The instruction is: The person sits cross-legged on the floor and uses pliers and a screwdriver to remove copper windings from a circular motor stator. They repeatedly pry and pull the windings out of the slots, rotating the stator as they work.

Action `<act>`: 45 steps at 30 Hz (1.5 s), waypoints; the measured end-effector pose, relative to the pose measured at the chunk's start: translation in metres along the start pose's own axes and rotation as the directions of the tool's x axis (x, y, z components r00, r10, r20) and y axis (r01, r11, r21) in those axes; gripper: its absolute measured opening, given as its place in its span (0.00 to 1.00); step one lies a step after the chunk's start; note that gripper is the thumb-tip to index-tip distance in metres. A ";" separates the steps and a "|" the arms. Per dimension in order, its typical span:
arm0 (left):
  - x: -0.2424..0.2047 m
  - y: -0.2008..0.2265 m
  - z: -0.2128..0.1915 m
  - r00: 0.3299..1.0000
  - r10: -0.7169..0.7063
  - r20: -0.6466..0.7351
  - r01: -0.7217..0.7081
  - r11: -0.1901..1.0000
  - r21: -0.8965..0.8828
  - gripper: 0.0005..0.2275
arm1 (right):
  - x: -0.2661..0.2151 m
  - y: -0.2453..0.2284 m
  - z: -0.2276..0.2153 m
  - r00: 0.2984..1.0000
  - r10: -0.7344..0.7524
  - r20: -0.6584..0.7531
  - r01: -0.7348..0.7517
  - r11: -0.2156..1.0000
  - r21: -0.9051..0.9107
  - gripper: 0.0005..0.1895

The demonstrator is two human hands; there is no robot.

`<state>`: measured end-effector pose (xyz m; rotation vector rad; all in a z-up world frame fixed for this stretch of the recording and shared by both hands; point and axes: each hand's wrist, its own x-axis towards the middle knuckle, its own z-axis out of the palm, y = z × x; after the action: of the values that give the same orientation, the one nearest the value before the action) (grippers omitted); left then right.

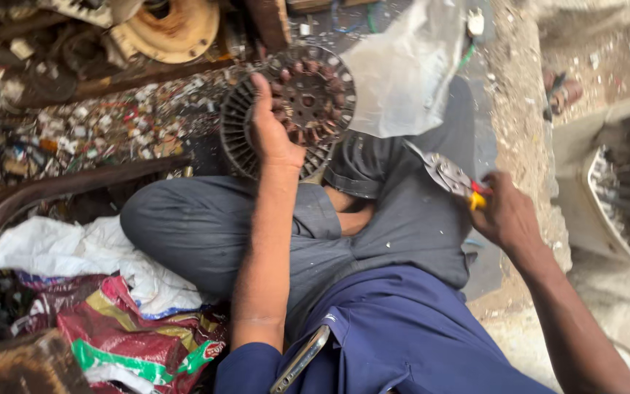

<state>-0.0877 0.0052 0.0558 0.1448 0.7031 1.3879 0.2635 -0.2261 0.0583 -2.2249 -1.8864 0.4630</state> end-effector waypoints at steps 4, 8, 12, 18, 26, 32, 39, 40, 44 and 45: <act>0.013 -0.011 -0.036 0.989 0.101 -0.105 -0.097 0.994 0.045 0.22 | -0.010 0.001 -0.003 0.996 -0.064 -0.056 0.061 0.997 -0.047 0.29; 0.012 -0.011 -0.052 0.996 0.064 -0.057 -0.065 0.997 -0.029 0.26 | -0.015 -0.010 -0.013 1.000 0.003 -0.003 -0.004 0.963 -0.271 0.26; 0.009 0.004 -0.045 0.994 0.065 -0.092 -0.061 0.997 0.048 0.30 | -0.016 -0.027 -0.031 0.872 0.376 0.314 -0.388 0.921 -0.026 0.22; 0.012 -0.002 -0.050 0.976 0.201 -0.089 -0.186 0.971 0.153 0.26 | -0.006 -0.054 -0.075 0.682 -0.008 0.731 -0.457 0.776 0.435 0.24; 0.008 -0.004 -0.048 0.974 0.218 -0.063 -0.198 0.953 0.230 0.20 | 0.034 -0.114 -0.087 0.691 0.051 0.721 -0.224 0.963 0.147 0.22; 0.007 -0.008 -0.044 0.977 0.208 -0.039 -0.189 0.941 0.281 0.19 | 0.056 -0.134 -0.084 0.730 -0.077 0.679 -0.190 0.932 0.310 0.27; -0.005 -0.004 -0.035 0.998 0.040 0.052 -0.049 0.982 0.183 0.18 | 0.060 -0.126 -0.090 0.715 -0.048 0.698 -0.209 0.937 0.279 0.24; -0.007 -0.003 -0.033 0.999 -0.011 0.038 0.003 0.981 0.192 0.17 | 0.060 -0.125 -0.088 0.707 -0.073 0.703 -0.219 0.923 0.317 0.24; -0.012 0.009 -0.018 0.996 0.055 0.063 -0.072 0.947 0.312 0.18 | 0.068 -0.121 -0.077 0.669 -0.187 0.720 -0.283 0.831 0.478 0.24; -0.012 0.012 -0.016 0.996 0.002 0.091 -0.022 0.975 0.223 0.16 | 0.072 -0.118 -0.076 0.687 -0.220 0.692 -0.248 0.824 0.509 0.25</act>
<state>-0.1064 -0.0086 0.0530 0.3881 0.7826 1.3023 0.1909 -0.1307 0.1608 -1.7270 -1.6357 1.8910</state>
